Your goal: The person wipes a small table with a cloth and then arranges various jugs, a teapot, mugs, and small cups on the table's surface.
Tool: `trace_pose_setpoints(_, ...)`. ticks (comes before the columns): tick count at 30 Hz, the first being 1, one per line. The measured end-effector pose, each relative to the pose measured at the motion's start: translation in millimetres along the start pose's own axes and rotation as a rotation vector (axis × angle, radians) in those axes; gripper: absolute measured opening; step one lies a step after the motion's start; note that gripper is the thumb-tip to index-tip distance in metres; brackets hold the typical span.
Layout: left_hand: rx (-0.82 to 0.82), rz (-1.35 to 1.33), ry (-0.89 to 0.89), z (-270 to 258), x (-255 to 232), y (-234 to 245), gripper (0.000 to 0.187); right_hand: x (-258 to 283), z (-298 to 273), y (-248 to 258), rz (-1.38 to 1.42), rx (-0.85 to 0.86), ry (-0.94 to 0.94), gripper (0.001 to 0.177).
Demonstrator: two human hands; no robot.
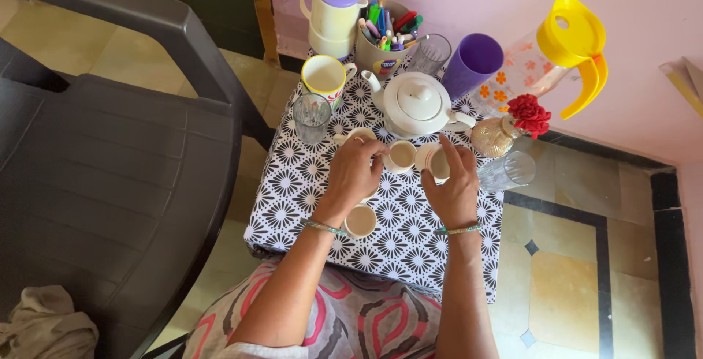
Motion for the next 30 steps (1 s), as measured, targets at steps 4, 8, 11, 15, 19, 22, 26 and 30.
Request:
trace_pose_setpoints(4, 0.094, 0.029, 0.093, -3.7, 28.7, -0.3, 0.016, -2.4, 1.6, -1.9, -0.019, -0.050, 0.043, 0.068)
trace_pose_setpoints(8, 0.212, 0.118, 0.274, -8.2, 58.5, 4.8, 0.009, -1.1, 3.0, -2.0, -0.008, -0.111, 0.052, 0.069)
trace_pose_setpoints(11, 0.344, 0.151, 0.376, -14.7, 72.5, 0.2, 0.011, -6.7, 2.7, -5.5, 0.015, -0.125, 0.024, 0.075)
trace_pose_setpoints(15, 0.442, 0.227, 0.408, -22.0, 79.3, -4.8, 0.025, -6.2, 0.4, -7.7, 0.027, -0.160, 0.061, 0.089)
trace_pose_setpoints(19, 0.508, 0.249, 0.448, -26.1, 83.9, -15.7, 0.027, -9.0, 1.0, -14.5, 0.031, -0.149, 0.042, 0.092)
trace_pose_setpoints(22, 0.476, 0.234, 0.423, -25.3, 85.0, -19.5, 0.028, -11.0, 0.8, -16.9, 0.003, -0.136, -0.003, 0.092)
trace_pose_setpoints(26, 0.382, 0.199, 0.367, -23.0, 83.7, -20.5, 0.019, 3.4, 0.7, -5.1, -0.054, -0.214, 0.062, 0.092)
trace_pose_setpoints(30, 0.334, 0.159, 0.302, -14.8, 74.1, -13.1, 0.007, -1.4, -9.0, 16.5, 0.117, -0.389, -0.006, 0.061)
Point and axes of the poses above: each hand's wrist, its own z-axis towards the middle knuckle, its own y-axis out of the back of the hand, x = y × z, the point moved 10 cm from there along z, towards the middle knuckle, and after that the axes turned 3 degrees about x, right-handed, at the moved point
